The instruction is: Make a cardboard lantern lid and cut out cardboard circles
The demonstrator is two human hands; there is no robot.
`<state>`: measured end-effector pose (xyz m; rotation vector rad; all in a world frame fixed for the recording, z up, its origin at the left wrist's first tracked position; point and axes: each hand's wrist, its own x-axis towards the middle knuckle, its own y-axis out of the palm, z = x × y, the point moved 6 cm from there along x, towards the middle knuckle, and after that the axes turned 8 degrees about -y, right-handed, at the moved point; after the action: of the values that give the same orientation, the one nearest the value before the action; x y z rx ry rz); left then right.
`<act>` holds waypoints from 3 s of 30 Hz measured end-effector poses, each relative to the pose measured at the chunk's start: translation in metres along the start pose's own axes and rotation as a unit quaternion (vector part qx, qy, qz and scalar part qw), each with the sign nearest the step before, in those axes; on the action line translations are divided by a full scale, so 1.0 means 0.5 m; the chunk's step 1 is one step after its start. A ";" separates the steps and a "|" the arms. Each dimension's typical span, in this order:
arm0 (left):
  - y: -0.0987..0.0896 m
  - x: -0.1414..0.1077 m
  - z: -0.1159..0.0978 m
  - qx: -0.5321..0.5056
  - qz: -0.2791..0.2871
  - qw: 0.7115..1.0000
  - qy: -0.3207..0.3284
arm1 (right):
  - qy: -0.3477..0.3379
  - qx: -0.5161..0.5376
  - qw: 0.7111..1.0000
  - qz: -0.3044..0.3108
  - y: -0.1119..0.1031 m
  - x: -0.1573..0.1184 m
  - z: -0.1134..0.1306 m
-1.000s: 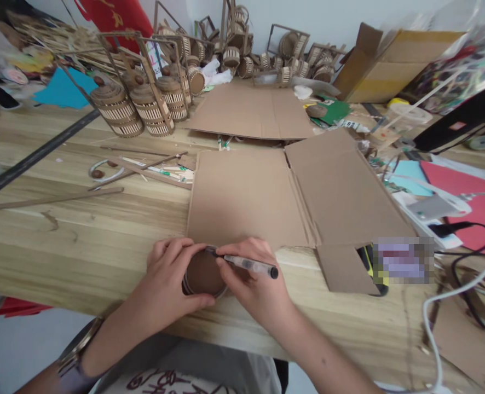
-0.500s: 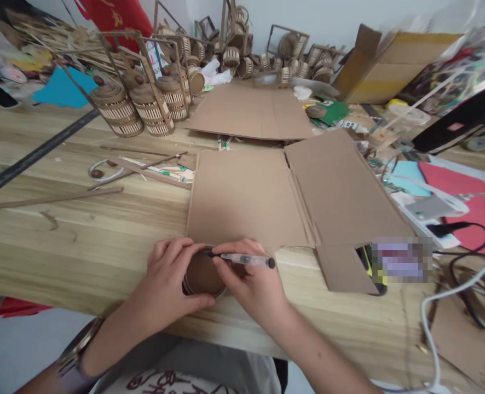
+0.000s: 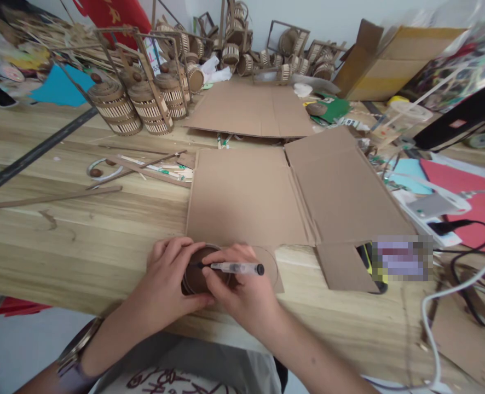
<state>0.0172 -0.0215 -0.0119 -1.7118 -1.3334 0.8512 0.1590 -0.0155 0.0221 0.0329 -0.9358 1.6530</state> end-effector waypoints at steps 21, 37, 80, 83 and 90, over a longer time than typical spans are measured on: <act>0.001 0.001 0.001 -0.004 -0.005 1.000 0.008 | -0.015 0.010 1.000 0.007 0.002 -0.001 0.012; 0.001 -0.002 -0.001 0.007 0.001 1.000 0.011 | 0.011 0.012 1.000 0.011 0.003 -0.003 0.011; 0.001 -0.007 -0.005 0.028 -0.007 0.999 0.023 | 0.054 0.010 0.996 0.074 -0.015 0.002 0.012; 0.001 -0.007 -0.006 0.029 -0.001 0.999 0.024 | 0.074 0.010 0.995 0.063 -0.016 0.006 0.009; 0.000 -0.009 -0.008 0.023 -0.009 0.999 0.025 | 0.069 0.018 0.993 0.098 0.000 0.000 0.011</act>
<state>0.0199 -0.0266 -0.0099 -1.6722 -1.2858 0.8170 0.1565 -0.0185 0.0257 -0.1510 -0.8239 1.8282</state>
